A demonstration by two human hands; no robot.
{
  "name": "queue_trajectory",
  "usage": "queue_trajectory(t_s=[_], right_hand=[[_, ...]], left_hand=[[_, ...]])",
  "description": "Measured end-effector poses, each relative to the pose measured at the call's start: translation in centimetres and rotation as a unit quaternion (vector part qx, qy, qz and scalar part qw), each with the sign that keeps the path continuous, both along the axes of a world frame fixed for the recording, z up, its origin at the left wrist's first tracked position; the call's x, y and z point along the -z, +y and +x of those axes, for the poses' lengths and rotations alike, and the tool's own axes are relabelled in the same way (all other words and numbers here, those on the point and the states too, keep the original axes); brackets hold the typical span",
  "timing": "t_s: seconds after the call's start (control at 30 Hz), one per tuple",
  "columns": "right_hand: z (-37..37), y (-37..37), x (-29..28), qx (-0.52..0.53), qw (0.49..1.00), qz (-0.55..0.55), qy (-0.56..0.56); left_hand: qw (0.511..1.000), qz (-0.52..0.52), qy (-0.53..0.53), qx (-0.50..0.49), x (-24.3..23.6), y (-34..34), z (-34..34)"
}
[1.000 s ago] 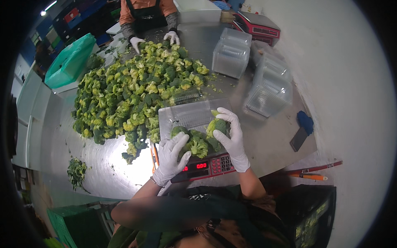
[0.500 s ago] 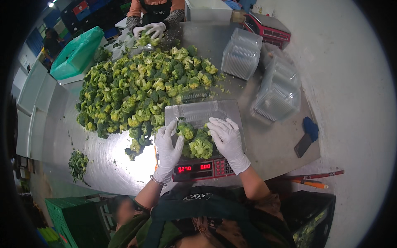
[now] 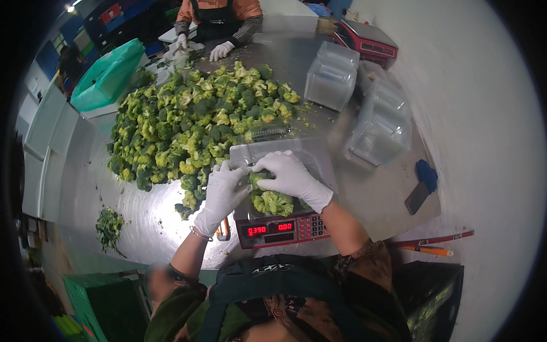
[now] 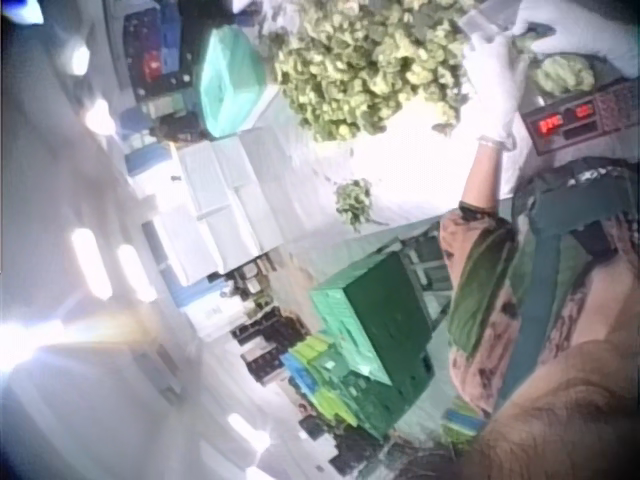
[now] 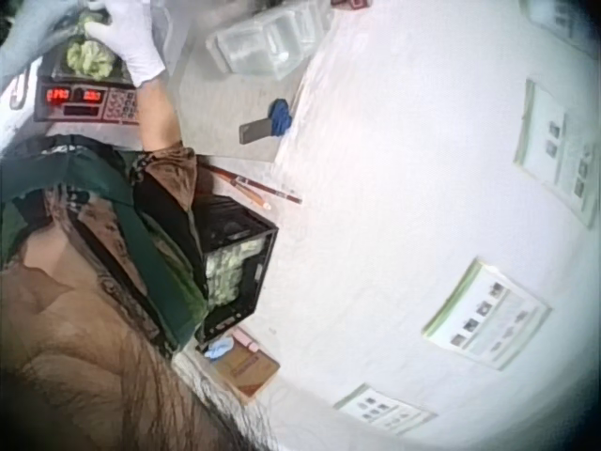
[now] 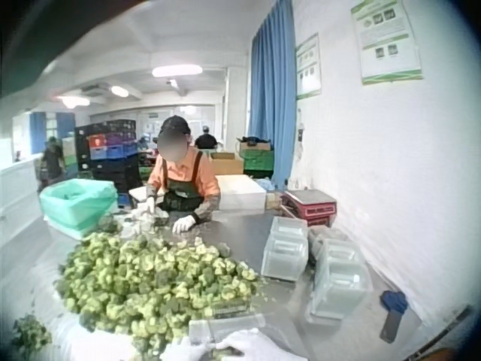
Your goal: The person sorts broccoli florets on a metal table, weighs them on a digital scale, and places them into plastic containers which are then moved into a black crate.
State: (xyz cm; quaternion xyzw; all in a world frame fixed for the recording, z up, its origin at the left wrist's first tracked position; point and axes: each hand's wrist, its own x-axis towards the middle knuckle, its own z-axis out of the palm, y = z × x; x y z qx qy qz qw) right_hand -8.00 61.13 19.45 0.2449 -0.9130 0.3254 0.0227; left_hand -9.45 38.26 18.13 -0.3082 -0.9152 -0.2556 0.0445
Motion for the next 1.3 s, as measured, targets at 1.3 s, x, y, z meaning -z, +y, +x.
queue_trajectory(t_s=[1.3], right_hand=[[1.7, -21.8, 2.6, -0.031, 0.996, 0.057, -0.064]], left_hand=[[0.708, -0.373, 0.184, -0.571, 12.5, -35.2, 3.3]])
